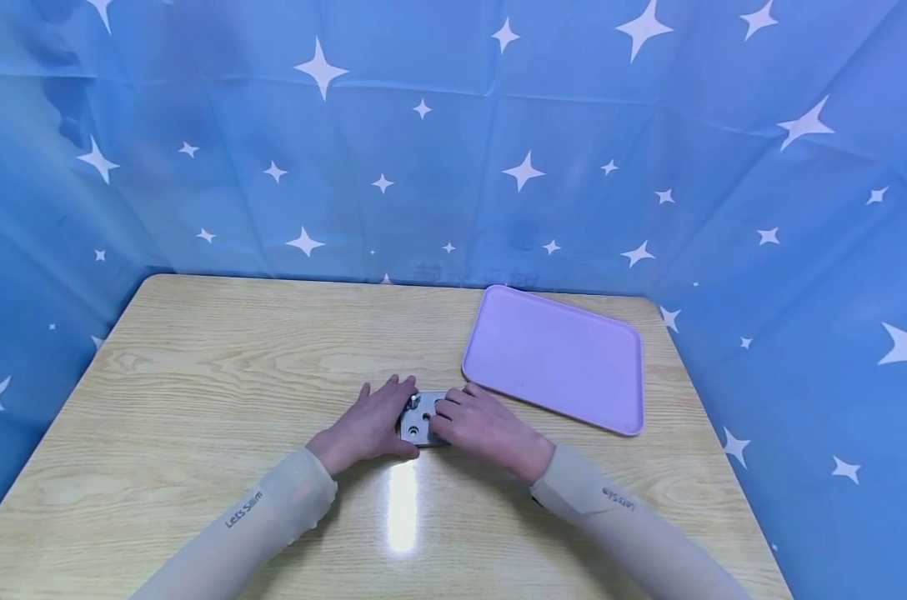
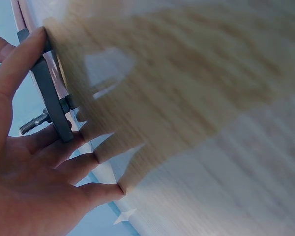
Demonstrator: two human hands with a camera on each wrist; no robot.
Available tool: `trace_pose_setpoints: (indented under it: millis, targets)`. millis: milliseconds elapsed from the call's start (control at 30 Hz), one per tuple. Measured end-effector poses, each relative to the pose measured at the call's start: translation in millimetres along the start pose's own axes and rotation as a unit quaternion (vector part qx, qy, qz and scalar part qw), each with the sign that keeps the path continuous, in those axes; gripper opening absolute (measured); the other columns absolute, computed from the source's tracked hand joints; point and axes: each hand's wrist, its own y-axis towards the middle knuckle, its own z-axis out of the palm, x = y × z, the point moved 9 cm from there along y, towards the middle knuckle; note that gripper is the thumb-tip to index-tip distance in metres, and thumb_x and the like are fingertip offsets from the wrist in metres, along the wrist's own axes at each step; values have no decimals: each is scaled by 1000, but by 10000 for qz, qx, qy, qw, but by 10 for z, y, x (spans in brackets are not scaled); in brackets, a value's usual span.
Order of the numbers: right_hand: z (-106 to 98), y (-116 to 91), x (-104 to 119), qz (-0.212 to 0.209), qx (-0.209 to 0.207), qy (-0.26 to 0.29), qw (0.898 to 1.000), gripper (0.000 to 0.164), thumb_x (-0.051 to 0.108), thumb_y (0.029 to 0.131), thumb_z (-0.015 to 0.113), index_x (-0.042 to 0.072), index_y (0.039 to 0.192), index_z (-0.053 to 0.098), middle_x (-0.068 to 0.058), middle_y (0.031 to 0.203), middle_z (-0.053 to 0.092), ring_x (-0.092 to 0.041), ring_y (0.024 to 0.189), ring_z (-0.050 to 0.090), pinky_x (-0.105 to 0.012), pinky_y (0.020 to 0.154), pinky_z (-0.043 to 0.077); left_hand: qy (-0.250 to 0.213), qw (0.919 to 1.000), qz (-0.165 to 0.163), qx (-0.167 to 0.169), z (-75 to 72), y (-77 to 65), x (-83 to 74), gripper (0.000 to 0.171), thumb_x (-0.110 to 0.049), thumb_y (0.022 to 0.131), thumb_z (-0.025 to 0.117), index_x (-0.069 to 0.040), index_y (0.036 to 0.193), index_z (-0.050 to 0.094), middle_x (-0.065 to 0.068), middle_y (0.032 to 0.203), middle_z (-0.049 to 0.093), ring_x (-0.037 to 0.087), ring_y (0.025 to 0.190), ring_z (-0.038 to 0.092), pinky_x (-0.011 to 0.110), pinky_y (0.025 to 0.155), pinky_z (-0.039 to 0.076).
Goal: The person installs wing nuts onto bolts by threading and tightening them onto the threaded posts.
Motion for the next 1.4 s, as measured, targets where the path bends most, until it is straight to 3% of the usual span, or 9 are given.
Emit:
trace_pose_setpoints:
  millis: [267, 400, 533, 633, 733, 833, 1133, 1400]
  targets:
    - [-17, 38, 15, 953, -475, 128, 9942, 9, 14, 89, 77, 12, 91, 69, -1, 87, 67, -18, 74, 57, -30, 67, 47, 20, 10000, -27, -2, 1, 2, 3, 100, -35, 74, 94, 0, 154, 43, 21, 160, 41, 40, 152, 30, 69, 120, 18]
    - [-27, 31, 4, 1226, -522, 304, 9906, 12, 18, 91, 77, 10, 91, 69, -2, 84, 66, -17, 69, 58, -31, 63, 47, -16, 10000, 0, -32, -3, 1, 3, 100, -34, 74, 95, 0, 152, 44, 22, 160, 41, 41, 152, 30, 69, 119, 19]
    - [-16, 5, -23, 918, -194, 682, 9933, 19, 25, 96, 74, 13, 111, 70, 0, 102, 69, -18, 89, 64, -34, 76, 51, -44, 10000, 31, -34, 0, -5, 10, 101, -34, 74, 95, 0, 153, 43, 22, 159, 42, 41, 152, 31, 70, 119, 19]
    - [-24, -24, -12, 275, 162, 720, 9969, 28, 22, 100, 69, 21, 128, 67, 7, 126, 66, -18, 115, 61, -38, 92, 51, -53, 10000, 30, -15, 0, -12, 18, 102, -35, 75, 94, 0, 155, 41, 21, 158, 44, 41, 152, 30, 69, 120, 18]
    - [-55, -54, 16, -352, 278, 353, 9984, 32, 16, 101, 66, 27, 131, 67, 14, 138, 62, -16, 127, 56, -40, 97, 49, -53, 10000, 16, -1, -8, -18, 18, 102, -35, 75, 94, 0, 155, 41, 21, 158, 45, 41, 152, 30, 69, 120, 18]
    - [-75, -66, 22, -643, 239, 8, 9976, 30, 16, 100, 67, 28, 127, 69, 15, 137, 63, -15, 128, 56, -38, 94, 48, -35, 10000, -1, 5, -13, -16, 17, 102, -36, 75, 94, 0, 154, 42, 21, 158, 44, 41, 152, 30, 69, 119, 18]
    - [-65, -27, 8, -672, 52, -165, 9976, 19, 16, 94, 74, 25, 111, 74, 13, 117, 71, -14, 115, 61, -35, 90, 48, -1, 10000, 23, -10, -13, -2, 1, 102, -35, 75, 94, 1, 154, 41, 22, 158, 44, 41, 152, 31, 69, 119, 20]
    - [-37, -24, 6, -228, -306, -89, 9992, 11, 16, 95, 73, 22, 104, 69, 7, 106, 68, -16, 99, 60, -33, 81, 48, 36, 10000, 15, 50, -10, -3, -4, 104, -37, 76, 93, 1, 156, 39, 21, 158, 45, 40, 152, 30, 68, 120, 19]
